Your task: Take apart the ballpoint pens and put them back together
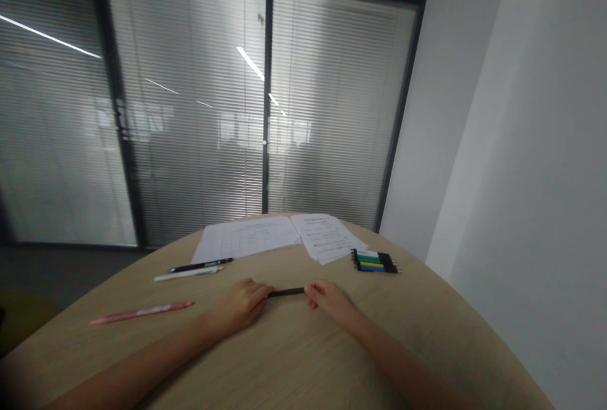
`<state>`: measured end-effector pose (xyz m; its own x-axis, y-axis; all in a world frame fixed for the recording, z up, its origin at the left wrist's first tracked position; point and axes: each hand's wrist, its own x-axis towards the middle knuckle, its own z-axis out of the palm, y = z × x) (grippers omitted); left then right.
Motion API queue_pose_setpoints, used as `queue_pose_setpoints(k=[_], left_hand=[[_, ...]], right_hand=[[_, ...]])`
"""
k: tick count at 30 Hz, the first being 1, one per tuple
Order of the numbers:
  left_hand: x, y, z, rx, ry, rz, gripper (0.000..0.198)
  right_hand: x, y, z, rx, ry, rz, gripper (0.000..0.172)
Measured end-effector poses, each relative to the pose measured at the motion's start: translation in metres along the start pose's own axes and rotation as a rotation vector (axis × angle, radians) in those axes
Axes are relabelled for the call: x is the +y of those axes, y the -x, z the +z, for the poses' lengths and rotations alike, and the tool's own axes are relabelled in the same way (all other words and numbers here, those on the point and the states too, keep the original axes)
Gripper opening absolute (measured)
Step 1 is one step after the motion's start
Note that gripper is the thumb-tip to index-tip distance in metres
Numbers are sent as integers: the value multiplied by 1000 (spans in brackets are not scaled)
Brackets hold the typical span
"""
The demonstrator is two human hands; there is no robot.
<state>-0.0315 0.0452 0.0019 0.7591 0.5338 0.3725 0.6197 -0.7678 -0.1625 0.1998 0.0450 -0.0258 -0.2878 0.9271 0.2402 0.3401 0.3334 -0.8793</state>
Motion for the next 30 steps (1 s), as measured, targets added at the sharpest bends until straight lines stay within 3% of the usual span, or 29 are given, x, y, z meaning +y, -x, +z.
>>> queue_pose_setpoints(k=[6,19,26,30], left_hand=[[0,-1,-1,-39,-11,-9,20],[0,-1,0,-21,-11,2,21],[-1,-1,1,-24,-5,-24,20],[0,-1,-1,-43,-20,-23,21]], right_hand=[[3,0,1,-12,-153,23,34],[-5,2,-2,-25,58,-19,40],[0,0,1,-17,-163,-5,35],[0,0,1,-31,-173,0,32]])
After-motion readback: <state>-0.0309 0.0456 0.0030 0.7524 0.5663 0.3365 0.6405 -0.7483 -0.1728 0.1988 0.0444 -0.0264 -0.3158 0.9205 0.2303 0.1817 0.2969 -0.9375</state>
